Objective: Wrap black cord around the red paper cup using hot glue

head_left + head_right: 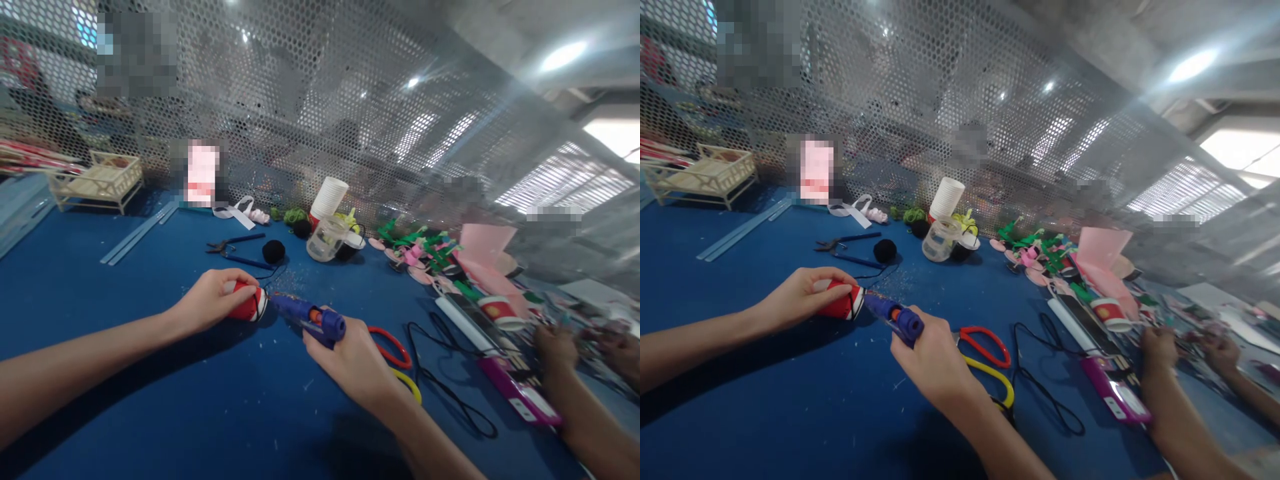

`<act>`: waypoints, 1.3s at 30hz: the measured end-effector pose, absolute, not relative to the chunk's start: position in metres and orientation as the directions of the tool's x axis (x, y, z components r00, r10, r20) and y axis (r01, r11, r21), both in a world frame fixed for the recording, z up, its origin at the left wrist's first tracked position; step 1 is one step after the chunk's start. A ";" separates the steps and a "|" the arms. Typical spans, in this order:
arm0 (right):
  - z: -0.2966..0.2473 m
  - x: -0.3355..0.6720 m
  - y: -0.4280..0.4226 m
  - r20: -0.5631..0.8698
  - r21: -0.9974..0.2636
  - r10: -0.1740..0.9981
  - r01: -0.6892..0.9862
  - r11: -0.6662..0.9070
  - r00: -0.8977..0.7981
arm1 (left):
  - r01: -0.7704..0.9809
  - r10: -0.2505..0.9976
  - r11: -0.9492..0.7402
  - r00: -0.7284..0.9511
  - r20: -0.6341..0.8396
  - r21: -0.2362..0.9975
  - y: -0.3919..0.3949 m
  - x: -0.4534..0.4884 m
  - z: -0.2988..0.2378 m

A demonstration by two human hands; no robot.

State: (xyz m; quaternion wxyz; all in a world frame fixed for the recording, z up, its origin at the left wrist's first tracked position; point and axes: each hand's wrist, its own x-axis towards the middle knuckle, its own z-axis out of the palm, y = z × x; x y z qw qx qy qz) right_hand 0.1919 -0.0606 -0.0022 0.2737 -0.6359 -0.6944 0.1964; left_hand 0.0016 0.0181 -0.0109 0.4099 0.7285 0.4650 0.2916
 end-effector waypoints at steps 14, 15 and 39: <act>0.000 0.191 -0.062 0.164 -0.600 0.985 0.788 0.140 -0.051 | 0.429 0.923 -0.210 0.382 0.034 0.878 0.018 0.002 -0.011; 0.001 0.191 -0.062 0.143 -0.616 0.989 0.778 0.128 -0.049 | 0.432 0.923 -0.215 0.382 0.038 0.876 0.018 0.002 -0.011; -0.029 0.242 0.022 -0.069 -0.750 0.945 0.608 -0.260 0.320 | 0.503 0.880 -0.423 0.425 0.210 0.754 0.012 -0.005 -0.008</act>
